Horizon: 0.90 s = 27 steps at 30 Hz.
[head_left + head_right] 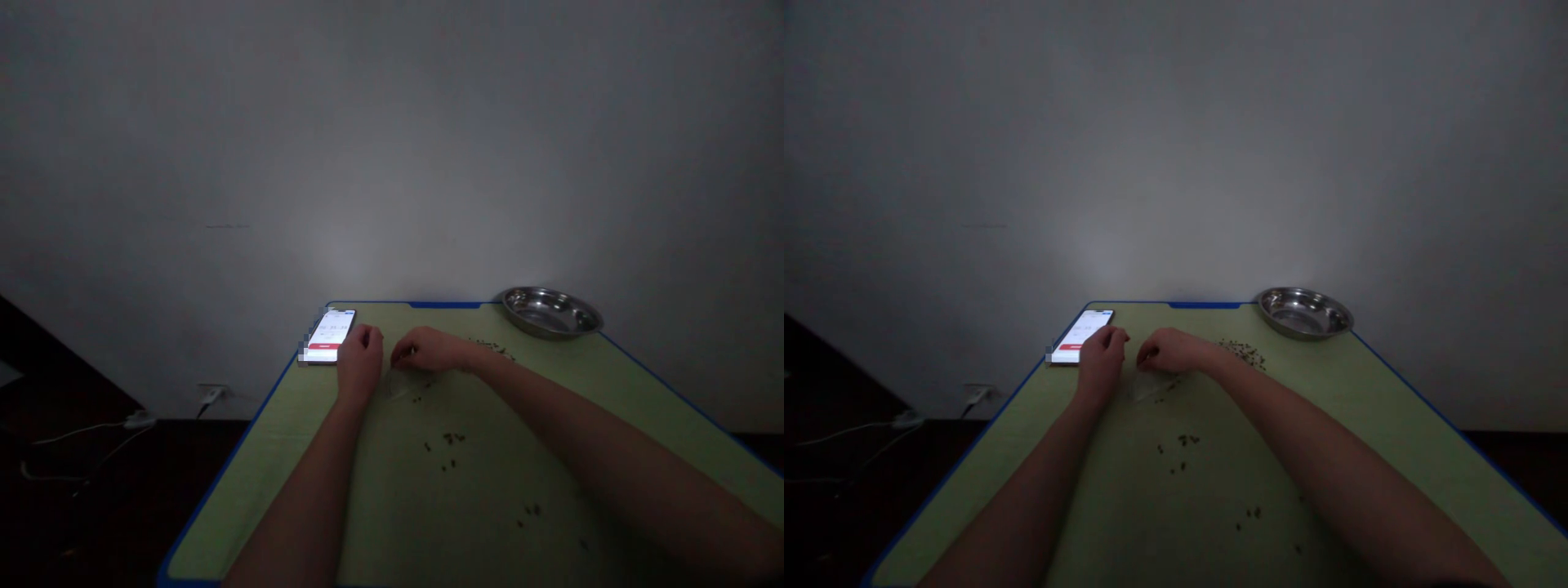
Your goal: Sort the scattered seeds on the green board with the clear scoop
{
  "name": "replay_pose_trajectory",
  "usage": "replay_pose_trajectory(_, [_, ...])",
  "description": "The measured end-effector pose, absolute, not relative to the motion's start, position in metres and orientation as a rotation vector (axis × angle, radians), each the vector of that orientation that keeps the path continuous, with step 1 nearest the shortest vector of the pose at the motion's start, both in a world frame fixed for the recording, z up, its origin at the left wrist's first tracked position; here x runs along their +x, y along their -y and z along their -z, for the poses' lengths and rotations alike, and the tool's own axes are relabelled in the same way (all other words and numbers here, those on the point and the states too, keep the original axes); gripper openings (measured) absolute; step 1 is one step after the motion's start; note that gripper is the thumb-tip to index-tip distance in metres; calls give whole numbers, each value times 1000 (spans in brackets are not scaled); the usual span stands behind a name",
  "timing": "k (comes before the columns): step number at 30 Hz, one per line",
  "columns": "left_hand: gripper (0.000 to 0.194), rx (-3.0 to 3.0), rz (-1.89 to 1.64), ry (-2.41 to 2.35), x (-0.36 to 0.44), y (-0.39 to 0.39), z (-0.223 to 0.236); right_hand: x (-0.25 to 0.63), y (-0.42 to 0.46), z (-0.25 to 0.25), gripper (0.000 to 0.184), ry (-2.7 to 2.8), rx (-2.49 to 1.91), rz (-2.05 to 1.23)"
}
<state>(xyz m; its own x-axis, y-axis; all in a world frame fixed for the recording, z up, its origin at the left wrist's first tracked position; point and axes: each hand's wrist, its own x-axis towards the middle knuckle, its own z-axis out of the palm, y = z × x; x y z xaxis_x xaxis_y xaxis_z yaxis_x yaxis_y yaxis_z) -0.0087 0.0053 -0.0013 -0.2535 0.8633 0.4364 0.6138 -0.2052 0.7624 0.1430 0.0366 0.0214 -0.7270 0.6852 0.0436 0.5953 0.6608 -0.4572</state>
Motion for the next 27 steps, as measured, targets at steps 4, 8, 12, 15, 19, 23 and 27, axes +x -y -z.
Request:
replay_pose_trajectory(4, [27,1752,-1419,-1815,-9,-6,1,149,-41,-26,22,2540,-1125,-594])
replay_pose_trajectory(8, [26,1745,-1398,-1808,-10,-6,1,150,-46,-29,21,2521,-1154,-585])
replay_pose_trajectory(12, [25,1743,-1390,-1784,-9,-6,1,149,-49,-28,21,2498,-1183,-548])
replay_pose_trajectory(15, [25,1748,-1382,-1778,-9,-5,1,148,-50,-25,22,2482,-1205,-510])
replay_pose_trajectory(19, [25,1761,-1363,-1777,-9,-5,1,145,-46,-18,22,2499,-1209,-501])
replay_pose_trajectory(23, [24,1761,-1365,-1766,-8,-4,1,145,-27,-18,22,2571,-1135,-552])
replay_pose_trajectory(27, [25,1776,-1349,-1785,-7,-5,2,153,1,-23,23,2685,-976,-623])
